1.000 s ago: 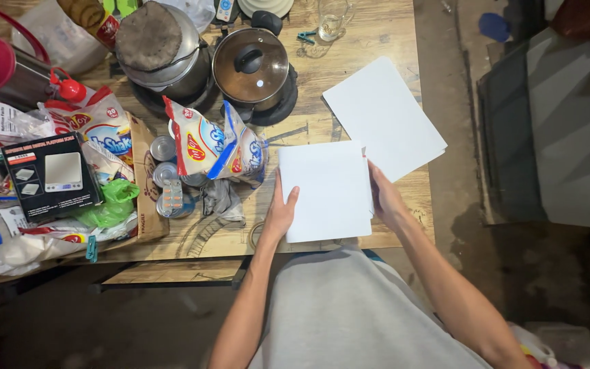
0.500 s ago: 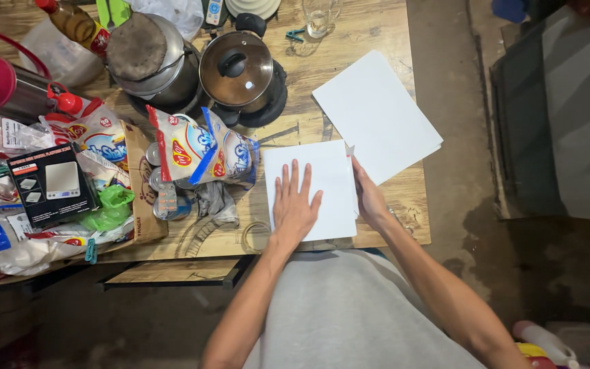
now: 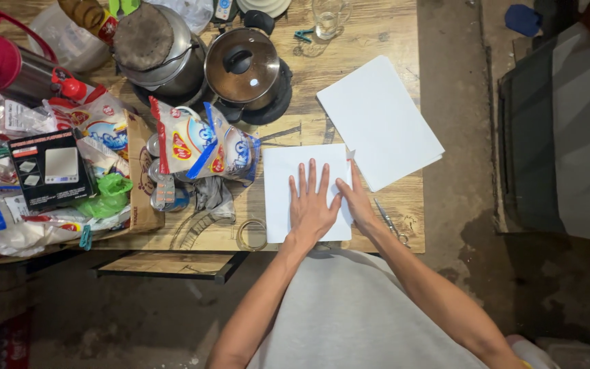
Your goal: The person assembles a small booklet by folding white paper sheets, applying clear tape to the spine, and using scissors to trim excess tape. They repeatedly fold, align, and tape the sheets to form a bound stack.
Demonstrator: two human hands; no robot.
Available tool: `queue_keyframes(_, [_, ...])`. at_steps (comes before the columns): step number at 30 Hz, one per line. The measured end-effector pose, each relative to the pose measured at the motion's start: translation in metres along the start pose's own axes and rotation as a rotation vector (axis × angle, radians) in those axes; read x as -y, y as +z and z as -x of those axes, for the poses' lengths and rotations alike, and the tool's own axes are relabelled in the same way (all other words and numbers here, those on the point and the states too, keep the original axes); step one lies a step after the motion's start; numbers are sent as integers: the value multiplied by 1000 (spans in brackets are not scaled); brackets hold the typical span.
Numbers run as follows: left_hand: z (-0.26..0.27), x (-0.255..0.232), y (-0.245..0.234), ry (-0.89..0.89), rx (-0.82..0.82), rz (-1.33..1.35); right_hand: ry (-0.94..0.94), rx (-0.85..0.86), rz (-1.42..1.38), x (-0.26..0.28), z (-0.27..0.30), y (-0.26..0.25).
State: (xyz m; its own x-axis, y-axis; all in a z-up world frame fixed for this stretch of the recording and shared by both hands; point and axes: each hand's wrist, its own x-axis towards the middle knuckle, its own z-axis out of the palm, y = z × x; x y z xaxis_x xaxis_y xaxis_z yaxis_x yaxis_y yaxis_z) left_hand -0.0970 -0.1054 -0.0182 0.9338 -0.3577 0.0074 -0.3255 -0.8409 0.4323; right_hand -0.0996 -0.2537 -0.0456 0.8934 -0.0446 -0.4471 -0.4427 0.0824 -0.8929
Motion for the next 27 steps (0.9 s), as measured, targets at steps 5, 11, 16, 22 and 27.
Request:
queue_keyframes(5, [-3, 0, 3, -4, -11, -16, -102, -67, 78, 5, 0, 3])
queue_keyframes(11, [-12, 9, -2, 30, -9, -11, -132, -72, 6, 14, -1, 11])
queue_keyframes(16, [-12, 16, -2, 79, -24, 1, -151, -104, -21, 10, 4, 20])
queue_keyframes(22, [11, -2, 11, 135, -58, -9, -200, -126, 35, 1, 2, 17])
queue_keyframes(27, [37, -8, 7, 168, -38, 187, -109, -107, -140, -4, -3, 8])
